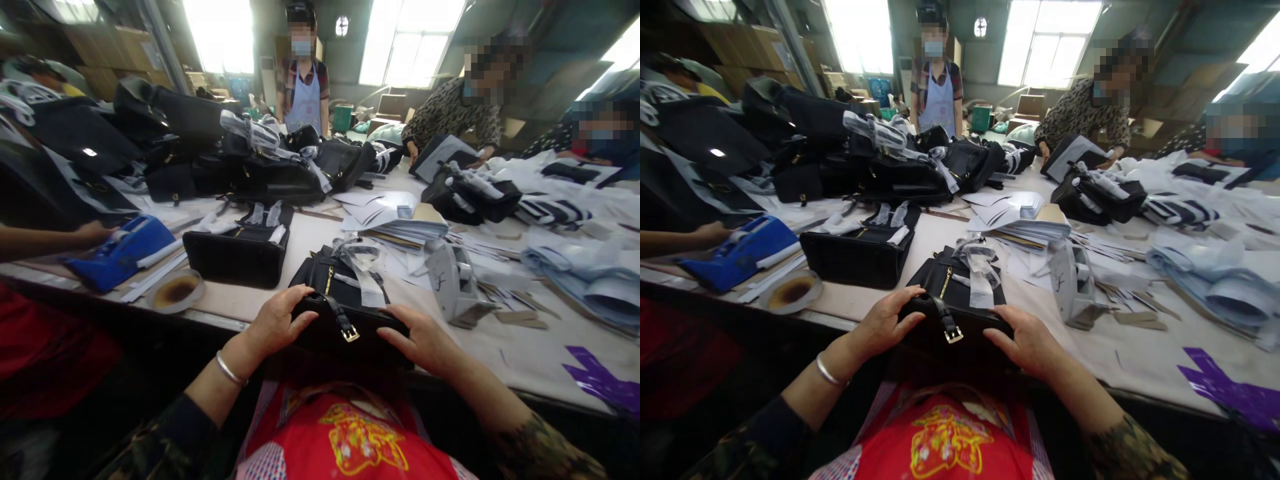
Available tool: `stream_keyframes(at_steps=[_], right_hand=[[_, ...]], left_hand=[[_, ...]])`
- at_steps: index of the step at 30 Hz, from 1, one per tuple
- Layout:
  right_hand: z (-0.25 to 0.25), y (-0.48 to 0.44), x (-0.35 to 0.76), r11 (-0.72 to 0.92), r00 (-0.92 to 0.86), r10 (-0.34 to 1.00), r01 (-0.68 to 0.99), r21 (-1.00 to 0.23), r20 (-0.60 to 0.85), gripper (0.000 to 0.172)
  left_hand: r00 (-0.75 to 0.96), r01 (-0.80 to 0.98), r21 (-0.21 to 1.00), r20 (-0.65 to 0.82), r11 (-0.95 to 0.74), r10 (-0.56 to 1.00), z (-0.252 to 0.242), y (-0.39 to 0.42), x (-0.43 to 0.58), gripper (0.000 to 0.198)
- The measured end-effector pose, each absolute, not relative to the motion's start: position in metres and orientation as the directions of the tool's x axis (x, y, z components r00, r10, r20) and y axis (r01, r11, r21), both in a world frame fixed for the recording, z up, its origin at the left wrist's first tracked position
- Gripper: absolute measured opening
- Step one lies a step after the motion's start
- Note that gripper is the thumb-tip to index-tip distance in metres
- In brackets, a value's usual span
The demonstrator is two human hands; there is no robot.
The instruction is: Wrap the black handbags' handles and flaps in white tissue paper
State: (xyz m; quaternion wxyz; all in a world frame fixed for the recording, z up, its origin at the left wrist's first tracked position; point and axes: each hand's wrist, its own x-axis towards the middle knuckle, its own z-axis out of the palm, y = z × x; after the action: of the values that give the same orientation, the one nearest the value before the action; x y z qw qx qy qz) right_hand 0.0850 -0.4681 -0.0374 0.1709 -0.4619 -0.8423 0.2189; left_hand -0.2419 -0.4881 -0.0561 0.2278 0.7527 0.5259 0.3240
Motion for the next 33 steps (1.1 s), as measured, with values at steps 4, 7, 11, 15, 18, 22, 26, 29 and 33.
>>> stream_keyframes(at_steps=[4, 7, 11, 15, 18, 22, 26, 29, 33], right_hand=[[-0.024, -0.481, 0.081, 0.601, -0.541, 0.799, 0.706, -0.375, 0.262, 0.043], [-0.010, -0.495, 0.066, 0.696, -0.584, 0.706, 0.679, -0.236, 0.401, 0.041], [0.001, -0.509, 0.036, 0.759, -0.671, 0.632, 0.637, -0.134, 0.388, 0.042], [-0.006, -0.512, 0.023, 0.723, -0.657, 0.669, 0.683, -0.103, 0.347, 0.043], [-0.013, -0.509, 0.030, 0.693, -0.617, 0.691, 0.713, -0.102, 0.376, 0.040], [-0.014, -0.506, 0.042, 0.707, -0.622, 0.685, 0.693, -0.139, 0.380, 0.035], [-0.009, -0.502, 0.042, 0.704, -0.616, 0.698, 0.683, -0.194, 0.366, 0.030], [-0.006, -0.500, 0.039, 0.701, -0.609, 0.704, 0.680, -0.216, 0.366, 0.027], [-0.004, -0.498, 0.047, 0.680, -0.562, 0.723, 0.679, -0.275, 0.401, 0.024]], left_hand=[[0.257, 0.594, 0.736, 0.210, -0.326, 0.943, -0.035, -0.494, -0.250, 0.052], [0.284, 0.533, 0.782, 0.193, -0.322, 0.939, -0.010, -0.493, -0.248, 0.054], [0.431, 0.488, 0.789, 0.154, -0.373, 0.889, 0.015, -0.489, -0.235, 0.057], [0.452, 0.497, 0.770, 0.163, -0.399, 0.877, 0.011, -0.480, -0.227, 0.031], [0.197, 0.345, 0.917, 0.141, -0.203, 0.970, -0.004, -0.471, -0.229, 0.021], [-0.148, 0.018, 0.997, -0.073, 0.076, 0.986, -0.015, -0.454, -0.235, 0.032], [-0.167, 0.065, 0.980, -0.177, 0.190, 0.970, -0.014, -0.442, -0.238, 0.023], [-0.154, 0.162, 0.977, -0.116, 0.141, 0.981, -0.015, -0.442, -0.239, 0.021], [-0.126, 0.264, 0.963, -0.018, 0.051, 0.992, -0.018, -0.450, -0.243, 0.029]])
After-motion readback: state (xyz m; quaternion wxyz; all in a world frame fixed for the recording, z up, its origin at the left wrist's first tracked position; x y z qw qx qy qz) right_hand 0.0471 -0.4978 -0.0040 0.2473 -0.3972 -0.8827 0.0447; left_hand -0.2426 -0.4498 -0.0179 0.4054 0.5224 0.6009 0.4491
